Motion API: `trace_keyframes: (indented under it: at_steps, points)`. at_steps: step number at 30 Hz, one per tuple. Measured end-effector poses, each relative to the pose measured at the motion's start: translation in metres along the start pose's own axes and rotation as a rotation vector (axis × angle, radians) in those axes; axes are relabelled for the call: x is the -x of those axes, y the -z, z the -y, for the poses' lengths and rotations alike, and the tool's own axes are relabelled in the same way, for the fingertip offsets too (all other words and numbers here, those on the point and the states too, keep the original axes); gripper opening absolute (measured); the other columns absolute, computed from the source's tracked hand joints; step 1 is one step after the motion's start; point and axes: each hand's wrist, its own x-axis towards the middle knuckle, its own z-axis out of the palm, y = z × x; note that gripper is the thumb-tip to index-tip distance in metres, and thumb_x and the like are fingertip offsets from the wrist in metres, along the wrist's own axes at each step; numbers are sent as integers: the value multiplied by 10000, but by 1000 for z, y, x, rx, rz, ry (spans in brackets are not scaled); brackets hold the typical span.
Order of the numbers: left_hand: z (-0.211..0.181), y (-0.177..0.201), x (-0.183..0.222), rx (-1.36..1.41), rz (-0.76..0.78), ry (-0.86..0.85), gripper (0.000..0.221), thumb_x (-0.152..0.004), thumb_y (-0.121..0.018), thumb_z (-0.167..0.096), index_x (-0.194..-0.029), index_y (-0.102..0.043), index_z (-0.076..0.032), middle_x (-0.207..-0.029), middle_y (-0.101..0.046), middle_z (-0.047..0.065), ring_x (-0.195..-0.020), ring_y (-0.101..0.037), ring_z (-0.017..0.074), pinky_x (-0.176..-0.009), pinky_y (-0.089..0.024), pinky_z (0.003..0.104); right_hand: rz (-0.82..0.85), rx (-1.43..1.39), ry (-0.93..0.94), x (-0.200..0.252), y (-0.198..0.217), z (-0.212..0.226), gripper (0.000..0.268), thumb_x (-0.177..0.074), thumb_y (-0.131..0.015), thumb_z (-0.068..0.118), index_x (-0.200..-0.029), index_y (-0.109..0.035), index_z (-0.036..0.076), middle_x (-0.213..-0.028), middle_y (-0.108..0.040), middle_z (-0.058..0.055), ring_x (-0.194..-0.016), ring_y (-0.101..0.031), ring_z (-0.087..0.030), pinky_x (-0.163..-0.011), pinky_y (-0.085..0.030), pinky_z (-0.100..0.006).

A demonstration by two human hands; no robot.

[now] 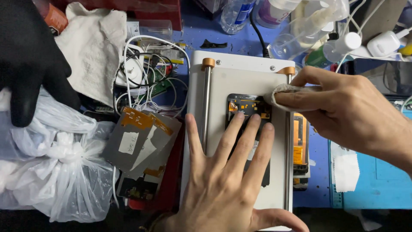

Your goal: The recorder is cleaning a smartphone screen component using a cloth while it is placed on a heating plate.

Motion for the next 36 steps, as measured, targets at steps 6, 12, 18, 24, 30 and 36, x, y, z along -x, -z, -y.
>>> trace_keyframes:
  at_steps: [6, 12, 18, 24, 30, 36]
  points:
    - [-2, 2, -2, -8, 3, 14, 1237, -696, -360, -983, -1439, -530, -8, -1474, -551, 203, -1464, -451, 373, -1143, -32, 813, 63, 39, 109, -15, 2, -4, 417, -813, -728, 33, -1195, -778, 191, -1107, -701, -79, -673, -717, -240, -550, -568, -359]
    - [-1, 5, -2, -36, 3, 24, 1263, -675, -356, -1003, -1422, -537, -1, -1489, -562, 178, -1461, -460, 360, -1144, -45, 791, 160, 214, 41, -20, 8, -2, 491, -772, -772, 67, -1209, -793, 289, -1112, -719, -22, -619, -723, -227, -518, -570, -377]
    - [-4, 9, -3, -28, -10, 31, 1245, -679, -384, -994, -1419, -550, -7, -1472, -571, 164, -1448, -435, 418, -1107, -39, 830, 62, 118, 254, -36, 3, 15, 485, -725, -764, 47, -1185, -770, 203, -994, -705, -69, -608, -690, -259, -505, -547, -390]
    - [-1, 8, -1, -13, -19, 44, 1246, -677, -407, -998, -1422, -557, -10, -1456, -591, 145, -1433, -438, 414, -1091, -50, 847, 113, 142, 246, -34, 4, 4, 488, -762, -727, 19, -1207, -770, 217, -1020, -702, -42, -631, -702, -234, -501, -552, -371]
    - [-3, 5, -1, -2, -38, 1, 1256, -681, -413, -995, -1440, -538, -3, -1460, -588, 152, -1438, -430, 400, -1093, -40, 852, 80, 101, 301, -41, 4, 21, 515, -711, -764, 81, -1218, -744, 166, -1053, -693, -61, -614, -669, -261, -494, -515, -389]
    - [-2, -5, 0, 68, -34, -49, 1226, -717, -417, -947, -1459, -520, 24, -1489, -576, 177, -1474, -398, 457, -1081, -4, 880, -3, 113, 324, -39, 9, 20, 450, -731, -716, 54, -1165, -756, 168, -935, -667, -64, -596, -660, -277, -488, -520, -405]
